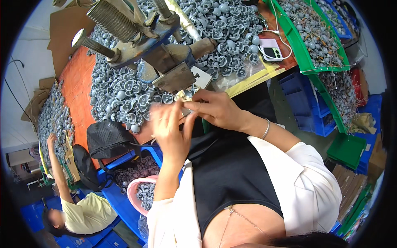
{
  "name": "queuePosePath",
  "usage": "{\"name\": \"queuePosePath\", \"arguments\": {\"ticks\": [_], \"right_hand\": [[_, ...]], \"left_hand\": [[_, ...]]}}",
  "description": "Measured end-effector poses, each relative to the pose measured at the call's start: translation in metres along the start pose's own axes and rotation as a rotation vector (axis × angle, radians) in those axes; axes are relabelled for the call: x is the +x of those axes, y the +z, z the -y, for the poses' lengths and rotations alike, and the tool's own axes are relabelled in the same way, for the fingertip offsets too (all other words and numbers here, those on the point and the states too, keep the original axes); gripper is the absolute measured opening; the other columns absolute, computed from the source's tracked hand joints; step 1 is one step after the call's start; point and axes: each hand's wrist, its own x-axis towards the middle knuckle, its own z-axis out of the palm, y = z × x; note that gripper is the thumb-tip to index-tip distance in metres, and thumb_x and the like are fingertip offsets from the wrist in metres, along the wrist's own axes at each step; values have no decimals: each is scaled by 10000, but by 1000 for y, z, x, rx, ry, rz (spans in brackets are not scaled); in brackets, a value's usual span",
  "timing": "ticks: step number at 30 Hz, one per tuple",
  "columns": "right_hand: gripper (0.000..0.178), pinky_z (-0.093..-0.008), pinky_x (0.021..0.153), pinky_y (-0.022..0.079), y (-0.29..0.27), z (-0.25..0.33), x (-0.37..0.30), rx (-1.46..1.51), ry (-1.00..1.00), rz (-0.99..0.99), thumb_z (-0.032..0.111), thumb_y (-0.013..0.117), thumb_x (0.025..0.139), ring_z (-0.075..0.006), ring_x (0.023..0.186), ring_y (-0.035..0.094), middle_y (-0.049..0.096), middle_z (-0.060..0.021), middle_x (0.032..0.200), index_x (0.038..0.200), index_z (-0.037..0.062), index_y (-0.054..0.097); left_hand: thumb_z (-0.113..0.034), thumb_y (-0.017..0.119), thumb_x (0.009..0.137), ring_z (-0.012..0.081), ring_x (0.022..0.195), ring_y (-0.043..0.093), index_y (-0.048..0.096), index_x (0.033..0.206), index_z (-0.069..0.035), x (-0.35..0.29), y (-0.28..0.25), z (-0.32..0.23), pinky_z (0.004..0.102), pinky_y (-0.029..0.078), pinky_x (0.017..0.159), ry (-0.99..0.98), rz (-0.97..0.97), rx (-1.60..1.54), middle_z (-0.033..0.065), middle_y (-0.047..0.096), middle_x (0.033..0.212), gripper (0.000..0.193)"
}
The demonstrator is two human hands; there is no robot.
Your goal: Using a manual press machine to assemble small metal and plastic parts.
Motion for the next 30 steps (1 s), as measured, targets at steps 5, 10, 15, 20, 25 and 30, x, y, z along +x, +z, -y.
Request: {"name": "queuePosePath", "arguments": {"ticks": [5,10,15,20,25,30], "right_hand": [[306,-375,637,517,4,-3,-3,-72,-83,-55,55,634,759,-276,764,622,564,-86,925,1060,63,581],[322,-360,590,500,2,-2,2,8,148,-68,47,668,732,-271,700,619,587,-110,894,1044,47,589],[173,-392,582,476,7,-9,4,35,352,-90,95,652,770,-300,643,609,599,-127,738,914,32,580],[126,-316,516,467,12,-14,4,66,342,-90,117,670,793,-232,580,627,614,-116,670,787,13,599],[148,-387,555,470,11,-11,4,-38,357,-42,200,650,783,-286,615,613,603,-92,650,738,69,597],[123,-363,583,489,-21,-30,17,-27,217,-127,194,697,742,-283,616,610,610,-83,661,744,80,649]], "left_hand": [[-32,757,734,57,558,445,644,1098,-9,-10,20,1,195,345,498,-578,58,-739,32,563,691,382],[-32,742,755,44,540,406,667,1037,-18,-5,23,8,190,314,473,-313,78,-471,21,564,708,292],[-50,715,784,132,566,509,651,885,2,-1,38,16,246,387,508,-365,-75,-335,74,592,766,131],[-76,724,777,191,617,570,638,871,0,-1,42,20,293,436,552,-393,-36,-287,93,590,756,148],[-60,736,767,70,533,431,660,847,-4,0,52,27,219,314,477,-314,-87,-188,30,562,698,124],[-37,733,754,93,544,463,679,885,-19,2,50,28,242,338,485,-365,-61,-306,42,583,721,142]]}}
